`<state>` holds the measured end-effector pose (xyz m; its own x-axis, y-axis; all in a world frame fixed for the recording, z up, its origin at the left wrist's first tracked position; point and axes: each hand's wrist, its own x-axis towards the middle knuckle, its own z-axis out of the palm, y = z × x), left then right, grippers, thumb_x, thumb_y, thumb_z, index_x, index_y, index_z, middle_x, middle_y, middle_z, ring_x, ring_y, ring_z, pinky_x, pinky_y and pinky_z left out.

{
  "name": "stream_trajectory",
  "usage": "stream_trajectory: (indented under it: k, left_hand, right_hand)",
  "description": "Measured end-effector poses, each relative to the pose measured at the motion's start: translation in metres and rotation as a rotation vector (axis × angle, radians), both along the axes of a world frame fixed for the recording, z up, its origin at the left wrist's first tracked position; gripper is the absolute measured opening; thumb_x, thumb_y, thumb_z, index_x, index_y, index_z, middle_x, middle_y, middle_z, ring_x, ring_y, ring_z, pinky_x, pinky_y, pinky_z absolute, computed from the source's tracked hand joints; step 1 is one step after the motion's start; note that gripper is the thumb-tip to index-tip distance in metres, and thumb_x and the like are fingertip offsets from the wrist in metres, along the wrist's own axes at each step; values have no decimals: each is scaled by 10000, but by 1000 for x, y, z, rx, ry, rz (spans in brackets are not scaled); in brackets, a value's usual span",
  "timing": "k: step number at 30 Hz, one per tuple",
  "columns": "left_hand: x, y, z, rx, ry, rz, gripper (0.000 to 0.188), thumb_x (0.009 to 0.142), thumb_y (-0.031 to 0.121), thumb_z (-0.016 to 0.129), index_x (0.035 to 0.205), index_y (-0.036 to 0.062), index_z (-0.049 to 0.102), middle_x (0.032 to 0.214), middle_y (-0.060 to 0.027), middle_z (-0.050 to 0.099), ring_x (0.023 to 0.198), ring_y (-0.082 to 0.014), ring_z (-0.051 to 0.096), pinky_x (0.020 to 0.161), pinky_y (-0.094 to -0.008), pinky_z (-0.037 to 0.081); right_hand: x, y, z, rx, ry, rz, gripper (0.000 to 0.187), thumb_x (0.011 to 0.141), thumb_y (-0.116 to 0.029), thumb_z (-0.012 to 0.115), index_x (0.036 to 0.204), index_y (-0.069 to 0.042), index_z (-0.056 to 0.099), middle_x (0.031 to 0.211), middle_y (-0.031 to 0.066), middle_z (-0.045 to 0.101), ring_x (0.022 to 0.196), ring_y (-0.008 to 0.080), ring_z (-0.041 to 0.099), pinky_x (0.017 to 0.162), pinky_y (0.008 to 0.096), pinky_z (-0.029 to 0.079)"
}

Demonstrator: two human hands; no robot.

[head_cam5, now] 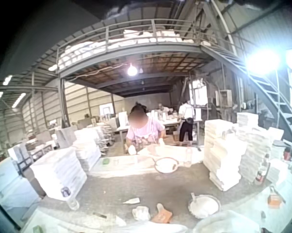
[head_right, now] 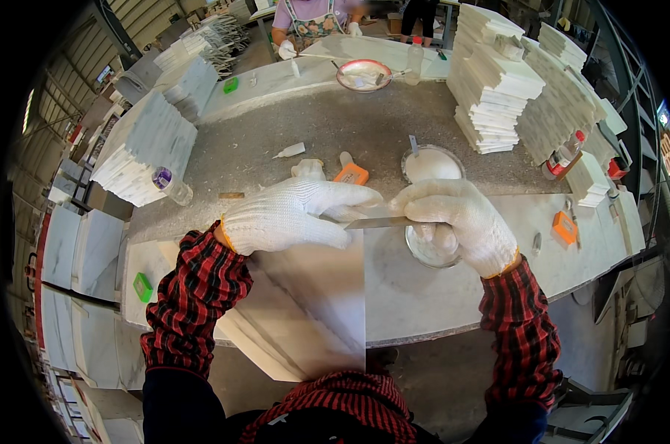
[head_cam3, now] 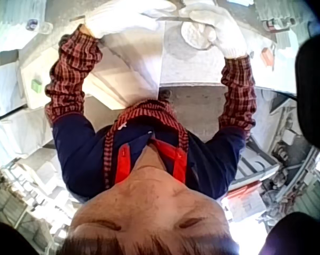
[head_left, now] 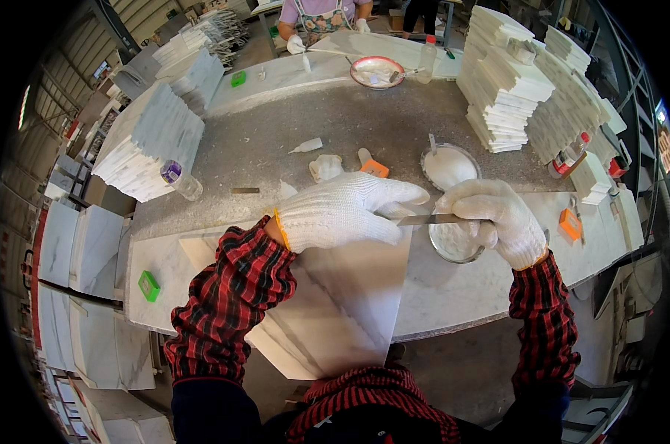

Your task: The person uses a metal putty knife to scoop a white paste from a metal bowl and applies it to the surface of a white rectangular tile. They spread the paste into the seams and edges of the tile, smoothing it out with the tool. The person repeatedly scoops paste and applies it to different areas of the tile surface.

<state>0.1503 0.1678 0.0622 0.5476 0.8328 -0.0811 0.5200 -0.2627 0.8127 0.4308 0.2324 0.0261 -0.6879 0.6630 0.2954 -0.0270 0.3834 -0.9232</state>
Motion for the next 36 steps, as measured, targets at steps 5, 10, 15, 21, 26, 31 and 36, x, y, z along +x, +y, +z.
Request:
stream_trajectory:
  k: [5,10,15,21,26,31,36]
  left_hand:
    - [-1,-1,3,-45,19,25,634,892,184,700,1481,23,528,1313,-200,679,1201,-276,672,987,-354,525]
    - [-1,0,2,-41,12,15,636,888,206,697,1475,23,534,1304,-207,683,1186,-274,681,978,-359,531]
    - [0,0,5,0,41,13,625,888,209,695,1464,21,546,1293,-211,689,1176,-272,686,972,-358,530]
    - [-1,1,-3,-21,-26,12,602,901,196,690,1461,25,550,1276,-198,698,1172,-269,688,969,-354,527]
    - [-1,0,1,-34,-2,17,606,905,196,697,1466,26,544,1265,-191,701,1177,-268,685,971,-353,526]
    - [-1,-1,-1,-30,-46,6,598,908,187,688,1464,18,543,1274,-186,700,1171,-264,683,970,-359,524]
    - [-1,1,3,-54,-3,5,608,905,182,683,1467,6,532,1285,-193,693,1176,-259,681,976,-361,522]
  right_hand:
    - [-2,-3,16,-558,-82,-46,260,855,-123,689,1036,58,732,786,45,664,620,53,537,489,203,337]
    - [-2,-5,17,-635,-62,-50,257,856,-119,682,1033,60,735,722,27,624,568,34,474,454,205,264]
    - [4,-2,8,-553,-16,-41,259,906,-112,678,1090,60,736,761,23,630,656,61,539,549,211,380]
    - [4,-3,2,-430,19,-27,244,887,-98,650,1032,79,735,1005,98,707,771,87,592,603,236,444]
    - [4,-3,11,-644,-71,-21,244,898,-91,633,1054,73,725,869,80,682,698,65,561,520,207,377]
    - [7,-7,14,-642,-36,-39,268,904,-113,679,1100,61,733,830,34,673,701,71,565,601,207,409]
    - [7,-7,9,-650,51,-104,267,906,-99,681,1106,72,728,860,51,690,744,84,586,653,223,447]
